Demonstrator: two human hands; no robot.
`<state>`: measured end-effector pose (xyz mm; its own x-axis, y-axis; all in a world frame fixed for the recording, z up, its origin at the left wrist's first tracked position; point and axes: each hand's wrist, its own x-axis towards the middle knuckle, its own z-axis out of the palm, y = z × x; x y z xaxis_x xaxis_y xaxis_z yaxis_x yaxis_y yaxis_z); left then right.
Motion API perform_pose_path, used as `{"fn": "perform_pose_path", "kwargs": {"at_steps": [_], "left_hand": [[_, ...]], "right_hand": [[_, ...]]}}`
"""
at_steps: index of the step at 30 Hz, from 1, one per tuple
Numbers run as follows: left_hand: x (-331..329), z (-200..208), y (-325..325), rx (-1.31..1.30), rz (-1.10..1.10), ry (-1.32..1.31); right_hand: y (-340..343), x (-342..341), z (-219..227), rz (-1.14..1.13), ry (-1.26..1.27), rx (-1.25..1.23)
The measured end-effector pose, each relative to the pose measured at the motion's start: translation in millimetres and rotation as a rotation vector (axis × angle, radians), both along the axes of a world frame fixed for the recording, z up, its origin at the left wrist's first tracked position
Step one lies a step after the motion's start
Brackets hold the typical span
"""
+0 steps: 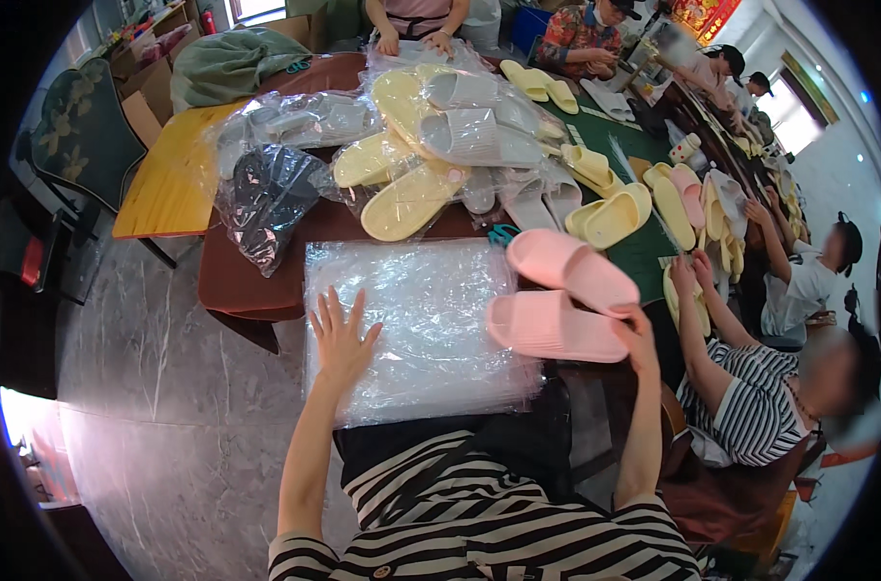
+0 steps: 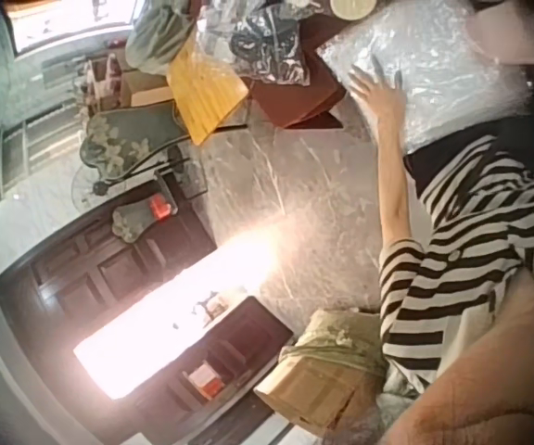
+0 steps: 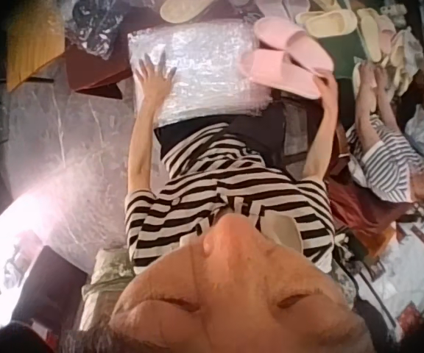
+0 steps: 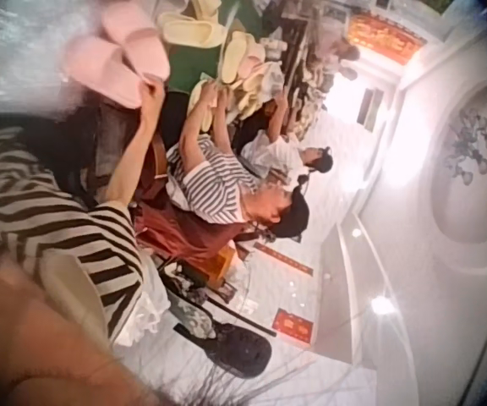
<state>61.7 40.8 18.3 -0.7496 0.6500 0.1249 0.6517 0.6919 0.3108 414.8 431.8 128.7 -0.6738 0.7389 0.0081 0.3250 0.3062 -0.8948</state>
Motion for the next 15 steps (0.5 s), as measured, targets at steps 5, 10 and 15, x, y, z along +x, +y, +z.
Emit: {"fn": "perform_pose_path", "kwargs": {"at_steps": [5,10,15], "left_hand": [[1,-2,1,-0.056,-0.026,0.036],[-3,-12,1,-0.127,-0.043,0.001],[-6,-16,2,-0.285,-0.07,-0.012]], "right_hand": [[-22,11,73,-0.17,0.283,0.026],[-71,-56,75,-0.025,0.486,-0.152],[-90,-112,-9,0.33,0.267,-0.162]]}}
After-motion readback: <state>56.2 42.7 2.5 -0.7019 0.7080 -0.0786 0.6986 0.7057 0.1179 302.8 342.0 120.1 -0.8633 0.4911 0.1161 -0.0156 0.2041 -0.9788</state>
